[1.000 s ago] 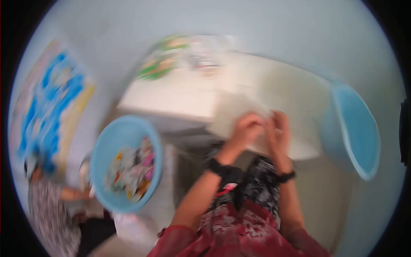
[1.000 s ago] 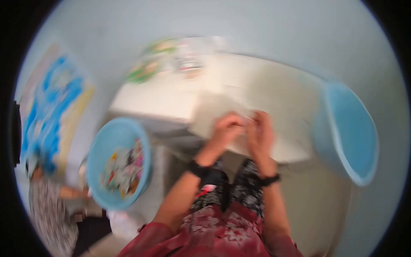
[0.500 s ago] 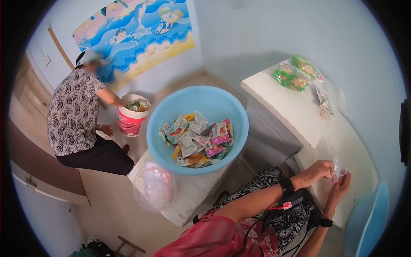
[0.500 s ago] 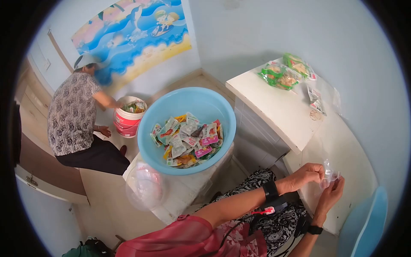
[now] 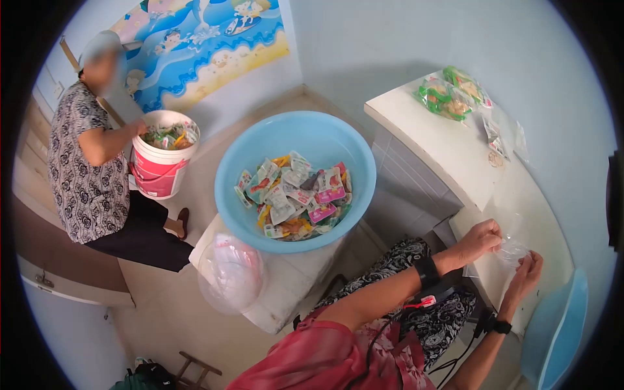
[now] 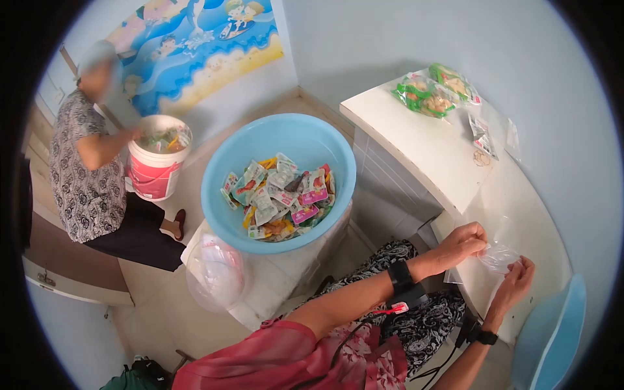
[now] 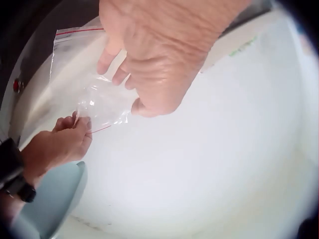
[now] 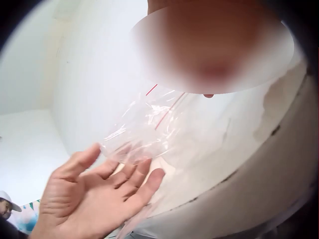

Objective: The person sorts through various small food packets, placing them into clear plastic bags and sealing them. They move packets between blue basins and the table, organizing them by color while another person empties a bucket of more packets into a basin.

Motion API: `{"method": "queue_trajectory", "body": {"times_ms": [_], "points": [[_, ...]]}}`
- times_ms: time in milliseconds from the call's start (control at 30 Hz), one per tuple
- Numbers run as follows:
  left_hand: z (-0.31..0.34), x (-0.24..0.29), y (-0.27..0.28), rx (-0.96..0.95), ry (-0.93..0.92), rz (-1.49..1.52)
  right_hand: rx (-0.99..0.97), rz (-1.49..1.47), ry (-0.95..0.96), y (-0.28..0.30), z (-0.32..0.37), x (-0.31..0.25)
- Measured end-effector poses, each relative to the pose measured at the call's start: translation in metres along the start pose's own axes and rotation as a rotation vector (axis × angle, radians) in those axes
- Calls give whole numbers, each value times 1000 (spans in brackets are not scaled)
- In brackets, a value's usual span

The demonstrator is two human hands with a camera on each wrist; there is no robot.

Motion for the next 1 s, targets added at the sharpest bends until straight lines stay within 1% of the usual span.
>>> {"method": "queue_trajectory", "body": {"times_ms": [100,200,267,333,400,467,533,633,733,833,933,1000], "points": [[25,39,-9,224,-142,-298,-44,-55,-37,1,2,11],[64,79,7,134,-316,-449,-60,-64,-78,0,7,12],[93,91,30,80,-233,-478,-75,-76,-130,3,8,6],[125,93,60,82,87,-251,-86,-99,-133,4,6,5],[156,85,101,146,234,-307,-86,-126,-129,0,5,6],[195,91,128,249,390,-313,-68,-139,-119,0,3,8],[234,96,146,312,556,-232,-70,-162,-133,-1,4,4],[282,102,146,426,720,-1,-91,-176,-150,-3,0,8],[322,107,149,617,555,74,-107,-141,-156,-4,-2,2],[331,121,158,1036,398,155,-123,-113,-167,-5,-1,-5],[332,120,169,1229,398,176,-116,-106,-173,-7,-2,-6],[328,117,168,1278,352,181,-107,-101,-171,-6,-2,-5]]}}
Point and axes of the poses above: each hand's wrist, its own z-axis away from the middle knuckle, its own y-axis out of the back of the hand, x = y × z, the point moved 2 cm from there along -z, towards the middle knuckle, and after that the axes turned 13 degrees about -z, right-handed, at the moved point
